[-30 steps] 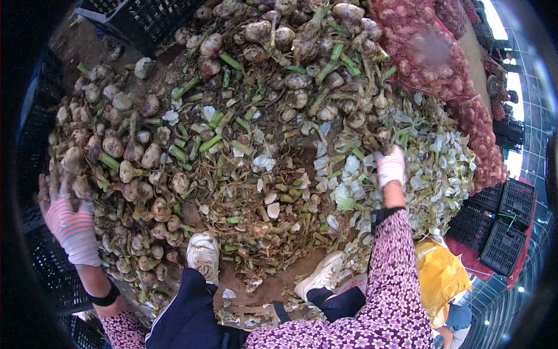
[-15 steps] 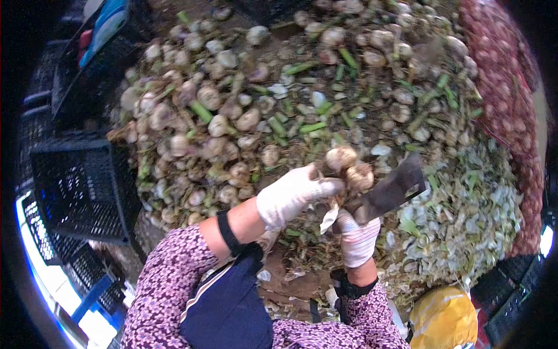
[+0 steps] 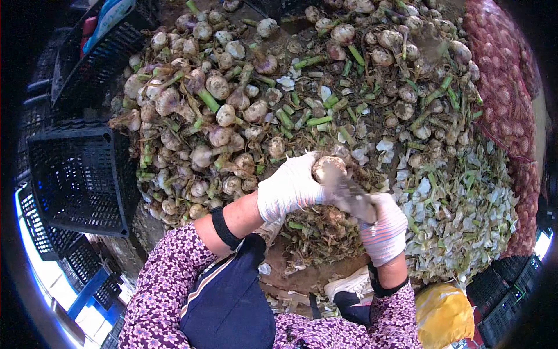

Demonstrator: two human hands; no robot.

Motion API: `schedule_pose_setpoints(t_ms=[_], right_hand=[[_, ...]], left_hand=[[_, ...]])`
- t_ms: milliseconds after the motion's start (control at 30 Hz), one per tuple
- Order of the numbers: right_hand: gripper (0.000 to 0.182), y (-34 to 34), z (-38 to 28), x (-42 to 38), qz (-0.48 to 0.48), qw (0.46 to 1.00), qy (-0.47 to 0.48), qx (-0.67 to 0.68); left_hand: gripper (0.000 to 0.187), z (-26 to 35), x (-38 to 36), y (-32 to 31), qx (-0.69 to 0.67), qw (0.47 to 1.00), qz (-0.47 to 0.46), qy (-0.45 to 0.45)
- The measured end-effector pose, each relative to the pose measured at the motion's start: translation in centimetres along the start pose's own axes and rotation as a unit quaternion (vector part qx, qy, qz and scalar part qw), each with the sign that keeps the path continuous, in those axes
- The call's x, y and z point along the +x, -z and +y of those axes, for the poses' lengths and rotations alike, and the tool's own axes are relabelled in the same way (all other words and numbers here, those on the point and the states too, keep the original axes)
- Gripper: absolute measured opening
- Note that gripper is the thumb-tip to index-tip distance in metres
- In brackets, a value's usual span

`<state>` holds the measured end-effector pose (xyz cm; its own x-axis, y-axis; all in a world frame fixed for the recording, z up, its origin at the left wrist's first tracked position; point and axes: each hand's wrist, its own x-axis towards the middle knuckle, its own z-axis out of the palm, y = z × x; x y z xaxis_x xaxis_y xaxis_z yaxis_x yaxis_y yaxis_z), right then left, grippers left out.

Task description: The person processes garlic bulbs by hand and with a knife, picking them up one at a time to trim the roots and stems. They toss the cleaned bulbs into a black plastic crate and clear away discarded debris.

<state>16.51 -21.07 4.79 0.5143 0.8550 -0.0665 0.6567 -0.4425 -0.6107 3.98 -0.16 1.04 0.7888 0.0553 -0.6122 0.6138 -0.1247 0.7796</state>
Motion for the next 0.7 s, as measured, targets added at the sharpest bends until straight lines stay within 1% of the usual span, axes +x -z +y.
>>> schedule_pose_setpoints(t_ms=[33, 67, 100, 133, 167, 233, 267, 333, 367, 433, 467, 533, 567, 600, 633, 667, 700], right_hand=[[0.031, 0.2, -0.8, 0.4, -0.072, 0.997, 0.016, -0.016], [0.033, 0.0, -0.9, 0.6, -0.083, 0.994, 0.047, -0.045], [0.033, 0.1, -1.1, 1.0, -0.084, 0.994, 0.045, -0.046], [0.032, 0.3, -1.6, 1.3, -0.115, 0.991, 0.040, -0.055], [0.031, 0.5, -1.8, 1.6, -0.146, 0.987, 0.035, -0.063], [0.032, 0.2, -1.6, 1.5, -0.143, 0.986, 0.044, -0.077], [0.031, 0.2, -1.5, 1.5, -0.150, 0.985, 0.043, -0.073], [0.030, 0.1, -1.4, 1.5, -0.158, 0.984, 0.041, -0.071], [0.028, 0.0, -1.3, 1.5, -0.161, 0.984, 0.037, -0.063], [0.027, -0.5, -1.0, 1.3, -0.167, 0.984, 0.031, -0.056], [0.026, -0.8, -0.7, 1.2, -0.160, 0.986, 0.042, -0.034], [0.025, -1.4, -0.1, 0.9, -0.156, 0.987, 0.049, -0.013], [0.024, -1.5, 0.3, 0.9, -0.152, 0.987, 0.050, -0.013], [0.023, -1.7, 0.8, 0.9, -0.148, 0.988, 0.051, -0.014], [0.023, -2.0, 1.7, 0.9, -0.149, 0.987, 0.050, -0.016], [0.022, -2.3, 3.0, 0.5, -0.138, 0.990, -0.013, -0.038], [0.022, -2.8, 4.6, -0.2, -0.129, 0.987, -0.076, -0.057]], left_hand=[[0.043, -1.3, 0.1, -0.8, 0.000, 1.000, -0.002, 0.000], [0.050, -2.7, -0.2, -1.7, -0.233, 0.970, -0.014, -0.069], [0.057, -4.0, -0.3, -2.5, -0.453, 0.881, -0.025, -0.133], [0.062, -3.6, -0.2, -2.3, -0.490, 0.866, -0.036, -0.091], [0.062, -3.3, -0.5, -2.2, -0.491, 0.866, -0.037, -0.091], [0.066, -2.7, -1.4, -1.7, -0.384, 0.914, 0.005, -0.132], [0.066, -3.0, -1.5, -1.9, -0.385, 0.914, 0.004, -0.131], [0.059, -3.7, -1.4, -2.6, -0.337, 0.919, 0.040, -0.199], [0.059, -3.9, -1.4, -2.7, -0.338, 0.919, 0.039, -0.197], [0.054, -4.0, -1.7, -2.6, -0.258, 0.945, 0.068, -0.190], [0.054, -3.9, -1.7, -2.3, -0.259, 0.945, 0.067, -0.189], [0.061, -3.7, -1.9, -1.9, -0.112, 0.967, 0.056, -0.220], [0.061, -3.6, -2.0, -2.3, -0.114, 0.967, 0.054, -0.221], [0.057, -3.5, -2.2, -2.9, -0.218, 0.956, 0.037, -0.195], [0.053, -3.3, -2.2, -3.4, -0.318, 0.933, 0.020, -0.166], [0.052, -0.8, -2.8, -1.9, -0.089, 0.993, 0.001, -0.081], [0.053, 1.8, -4.4, -1.1, -0.017, 0.995, -0.076, -0.057]])
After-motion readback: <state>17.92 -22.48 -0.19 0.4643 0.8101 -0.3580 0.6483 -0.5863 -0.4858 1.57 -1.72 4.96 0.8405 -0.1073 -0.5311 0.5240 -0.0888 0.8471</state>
